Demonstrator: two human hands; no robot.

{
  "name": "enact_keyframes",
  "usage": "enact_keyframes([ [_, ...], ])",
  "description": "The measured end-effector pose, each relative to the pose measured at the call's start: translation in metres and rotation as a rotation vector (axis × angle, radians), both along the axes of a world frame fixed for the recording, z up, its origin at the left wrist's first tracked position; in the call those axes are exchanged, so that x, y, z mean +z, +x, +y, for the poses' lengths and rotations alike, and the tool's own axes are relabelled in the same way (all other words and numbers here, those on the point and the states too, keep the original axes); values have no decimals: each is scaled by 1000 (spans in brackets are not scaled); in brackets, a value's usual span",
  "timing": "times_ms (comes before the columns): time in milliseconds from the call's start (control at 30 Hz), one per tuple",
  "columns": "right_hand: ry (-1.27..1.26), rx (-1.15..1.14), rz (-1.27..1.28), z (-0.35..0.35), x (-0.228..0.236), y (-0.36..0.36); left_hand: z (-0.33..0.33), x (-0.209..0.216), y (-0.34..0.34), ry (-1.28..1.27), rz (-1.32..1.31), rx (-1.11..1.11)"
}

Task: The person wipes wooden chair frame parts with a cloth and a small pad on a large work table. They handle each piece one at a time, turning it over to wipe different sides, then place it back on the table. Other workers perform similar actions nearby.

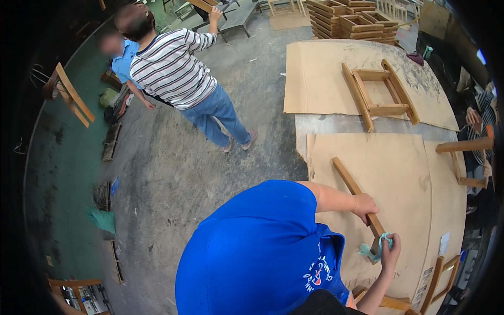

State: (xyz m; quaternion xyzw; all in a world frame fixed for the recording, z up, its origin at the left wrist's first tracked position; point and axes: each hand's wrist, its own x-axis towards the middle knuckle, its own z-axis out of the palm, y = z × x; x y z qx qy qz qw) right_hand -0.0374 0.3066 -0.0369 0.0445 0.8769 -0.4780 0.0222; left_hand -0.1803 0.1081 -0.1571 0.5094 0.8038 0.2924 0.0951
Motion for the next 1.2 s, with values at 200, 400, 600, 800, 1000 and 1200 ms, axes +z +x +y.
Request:
enact_keyframes([
  [200, 175, 70, 38, -4, -5, -10, -3, 5, 0, 15, -12, -18],
  [400, -18, -12, -87, 5, 0, -1, -3, 11, 1, -22, 4, -6],
  [600, 142, 43, 20, -9, -8, -18, -3, 7, -1, -17, -9, -30],
  [800, -29, 27, -125, 12, 6, -22, 2, 1, -13, 3, 37, -13],
  [1000, 226, 100, 138, 0, -18, -42, 10, -1, -20, -130, -50, 0],
  [1200, 228, 90, -95, 40, -1, -17, 11, 15, -17, -160, 17, 10],
])
